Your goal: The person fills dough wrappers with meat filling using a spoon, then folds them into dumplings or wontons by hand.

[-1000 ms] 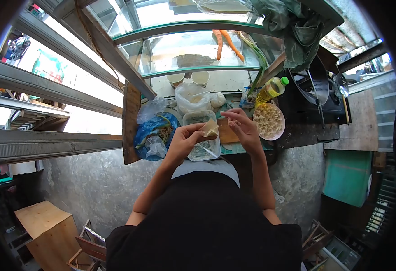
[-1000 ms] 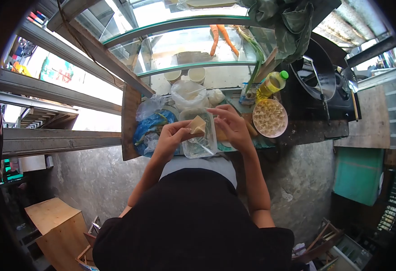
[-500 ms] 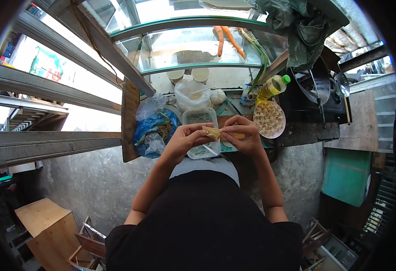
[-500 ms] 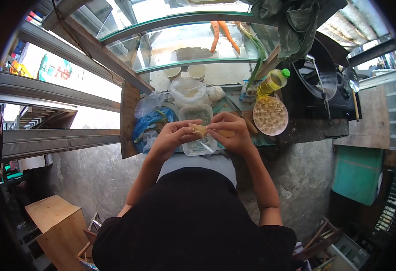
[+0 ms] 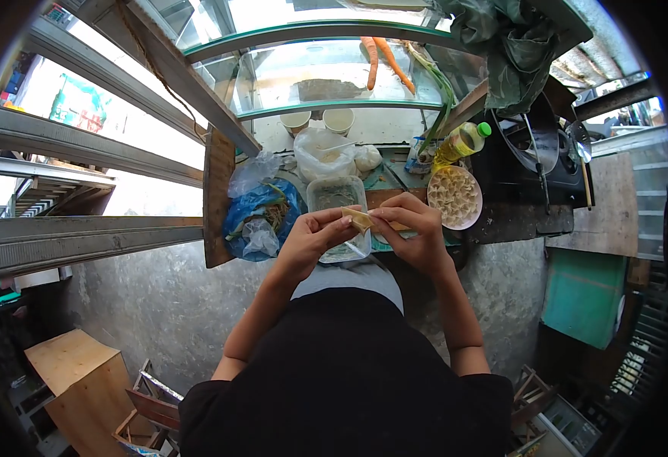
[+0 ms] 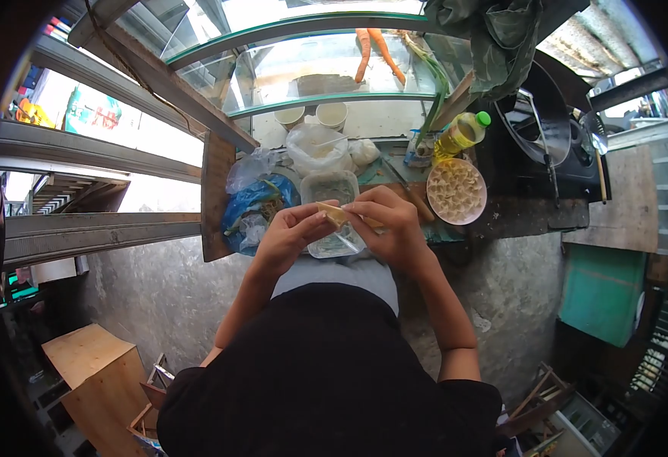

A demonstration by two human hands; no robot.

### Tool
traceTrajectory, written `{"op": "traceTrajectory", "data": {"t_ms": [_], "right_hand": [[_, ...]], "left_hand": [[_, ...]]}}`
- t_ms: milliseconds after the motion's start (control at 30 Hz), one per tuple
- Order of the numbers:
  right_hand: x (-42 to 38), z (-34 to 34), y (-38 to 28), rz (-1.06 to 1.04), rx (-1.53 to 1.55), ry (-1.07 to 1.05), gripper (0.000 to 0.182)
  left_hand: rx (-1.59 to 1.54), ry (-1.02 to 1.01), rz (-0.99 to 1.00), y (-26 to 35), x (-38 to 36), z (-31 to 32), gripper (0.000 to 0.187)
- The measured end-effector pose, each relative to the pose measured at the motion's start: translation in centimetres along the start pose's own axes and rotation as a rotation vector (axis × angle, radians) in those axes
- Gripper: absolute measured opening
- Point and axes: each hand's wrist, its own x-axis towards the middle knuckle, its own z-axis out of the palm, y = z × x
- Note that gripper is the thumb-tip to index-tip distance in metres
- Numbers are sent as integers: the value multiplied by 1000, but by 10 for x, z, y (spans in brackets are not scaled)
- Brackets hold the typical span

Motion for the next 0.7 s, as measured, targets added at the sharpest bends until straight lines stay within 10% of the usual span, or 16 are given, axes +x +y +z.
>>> {"op": "traceTrajectory", "data": {"t_ms": [700], "right_hand": [[-9, -7, 9, 320, 342, -62, 10]], "left_hand": [[-132, 16, -1, -10, -10, -4, 37]]}}
